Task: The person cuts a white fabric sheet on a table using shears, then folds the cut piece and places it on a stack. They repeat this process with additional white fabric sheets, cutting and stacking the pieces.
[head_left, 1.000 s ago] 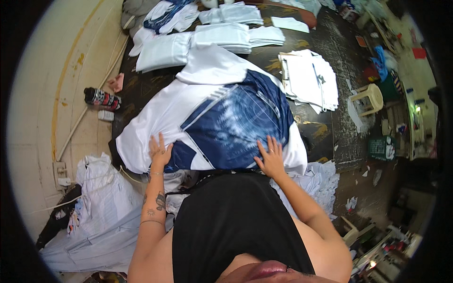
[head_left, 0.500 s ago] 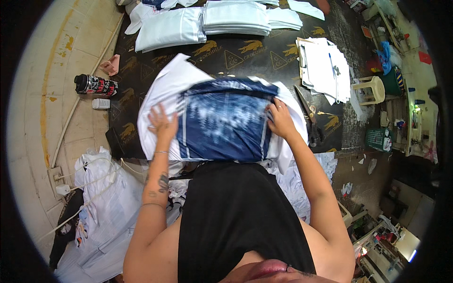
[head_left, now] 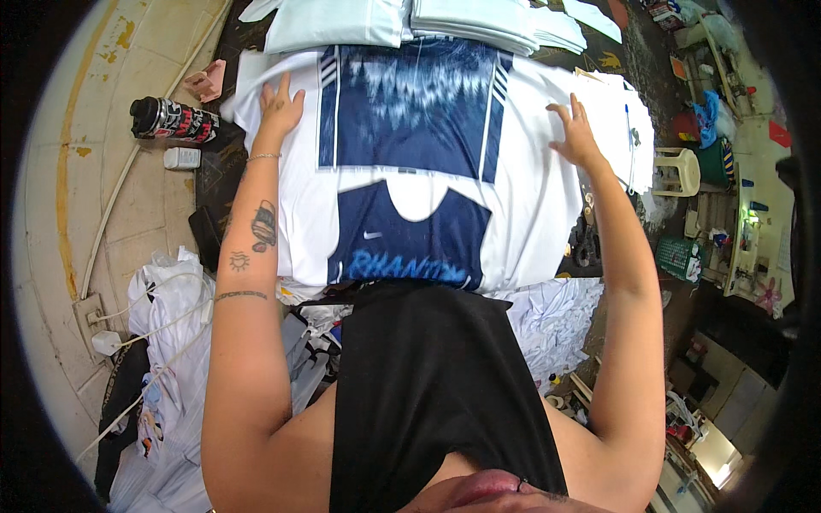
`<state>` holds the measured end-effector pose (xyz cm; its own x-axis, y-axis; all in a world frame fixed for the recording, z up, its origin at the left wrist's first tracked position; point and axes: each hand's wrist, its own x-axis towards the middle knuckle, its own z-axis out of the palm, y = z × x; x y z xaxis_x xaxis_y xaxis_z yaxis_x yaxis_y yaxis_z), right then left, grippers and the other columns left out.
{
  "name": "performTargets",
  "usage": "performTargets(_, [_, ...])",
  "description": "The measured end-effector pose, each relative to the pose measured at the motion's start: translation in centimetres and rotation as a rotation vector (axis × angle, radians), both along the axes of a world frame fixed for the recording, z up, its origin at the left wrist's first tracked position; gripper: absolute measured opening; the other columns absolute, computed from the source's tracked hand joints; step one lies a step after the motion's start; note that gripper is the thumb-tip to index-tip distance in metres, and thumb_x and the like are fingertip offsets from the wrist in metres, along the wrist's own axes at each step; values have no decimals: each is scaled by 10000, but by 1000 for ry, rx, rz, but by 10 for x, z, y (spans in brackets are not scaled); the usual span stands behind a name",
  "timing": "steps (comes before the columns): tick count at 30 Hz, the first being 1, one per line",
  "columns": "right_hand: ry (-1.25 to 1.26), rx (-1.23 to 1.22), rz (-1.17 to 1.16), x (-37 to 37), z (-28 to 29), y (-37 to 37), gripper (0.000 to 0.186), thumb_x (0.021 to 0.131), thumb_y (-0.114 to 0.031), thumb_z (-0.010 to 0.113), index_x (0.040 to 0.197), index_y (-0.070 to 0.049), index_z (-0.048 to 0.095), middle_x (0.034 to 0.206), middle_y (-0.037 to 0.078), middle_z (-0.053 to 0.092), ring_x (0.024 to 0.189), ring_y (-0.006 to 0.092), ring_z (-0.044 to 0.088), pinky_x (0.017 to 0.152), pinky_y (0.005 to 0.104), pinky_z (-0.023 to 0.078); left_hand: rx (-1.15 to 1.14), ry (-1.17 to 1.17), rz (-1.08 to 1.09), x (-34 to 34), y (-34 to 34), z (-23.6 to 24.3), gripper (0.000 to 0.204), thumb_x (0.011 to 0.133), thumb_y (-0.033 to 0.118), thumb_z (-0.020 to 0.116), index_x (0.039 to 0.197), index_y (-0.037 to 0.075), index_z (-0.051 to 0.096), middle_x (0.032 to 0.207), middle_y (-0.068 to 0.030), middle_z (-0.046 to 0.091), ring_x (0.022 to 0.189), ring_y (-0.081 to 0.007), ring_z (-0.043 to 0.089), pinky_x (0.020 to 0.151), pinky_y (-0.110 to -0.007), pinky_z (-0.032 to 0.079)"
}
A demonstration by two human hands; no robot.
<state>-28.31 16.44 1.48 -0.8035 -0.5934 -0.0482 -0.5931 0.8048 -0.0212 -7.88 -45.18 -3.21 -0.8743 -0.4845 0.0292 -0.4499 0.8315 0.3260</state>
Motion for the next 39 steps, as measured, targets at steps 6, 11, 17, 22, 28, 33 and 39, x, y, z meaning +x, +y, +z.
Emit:
performTargets(6, [-353, -26, -18, 168, 0, 8, 949, 797, -345, 889, 1611, -244, 412, 1623, 301, 363, 1466, 503, 400, 1195, 564, 383, 170, -467, 256, 81, 87, -8, 827, 1045, 609, 442, 1714, 245, 121, 1723, -309, 142, 1558, -579, 167, 1152, -805, 206])
performTargets(11, [-216, -187, -120, 240, -2, 98, 819, 876, -268, 820, 1606, -220, 452, 1653, 314, 297, 1496, 514, 322, 1219, 558, 311, -234, -63, 95, 156, 78, -34, 827, 1015, 662, 505, 1701, 299, 219, 1743, -255, 133, 1598, -497, 111, 1123, -857, 98])
performTargets(17, [-171, -77, -327, 228, -4, 178, 509, 938, -102, 667, 1437, -188, 615, 1370, 310, 495, 1168, 483, 533, 1016, 554, 476, -284, -163, 509, 113, 74, -14, 819, 1043, 543, 527, 1696, 153, 224, 1722, -302, 155, 1603, -452, 141, 1207, -755, 101])
performTargets(22, [-402, -115, -238, 220, -4, 215, 620, 828, -36, 676, 1425, -170, 575, 1228, 300, 537, 1109, 485, 574, 993, 533, 497, 328, 487, -334, 92, 314, 28, 203, 917, 60, 593, 1099, 7, 664, 1102, -172, 668, 1047, -367, 615, 938, -473, 499])
performTargets(28, [-852, -432, -136, 193, 13, 304, 520, 847, -84, 802, 1313, -110, 572, 1058, 182, 629, 928, 318, 699, 772, 434, 559, 286, 330, -522, 139, 525, 8, 290, 867, 285, 796, 1075, 109, 698, 1205, -102, 619, 1161, -306, 589, 1042, -466, 424])
performTargets(33, [-1844, -280, -427, 140, 57, 349, 715, 860, -463, 879, 1349, -58, 548, 883, 7, 637, 702, 122, 657, 604, 292, 505, 180, 387, -431, 158, 521, 11, 181, 877, 140, 763, 1055, 119, 739, 1058, -56, 650, 1029, -271, 611, 969, -441, 439])
performTargets(39, [-1549, -140, 40, 128, 20, 263, 918, 793, -548, 899, 1442, -23, 517, 916, 15, 641, 816, 134, 620, 709, 296, 496, 116, 397, -407, 175, 560, 18, 251, 820, 93, 797, 1068, 103, 758, 954, -26, 665, 922, -231, 634, 889, -403, 458])
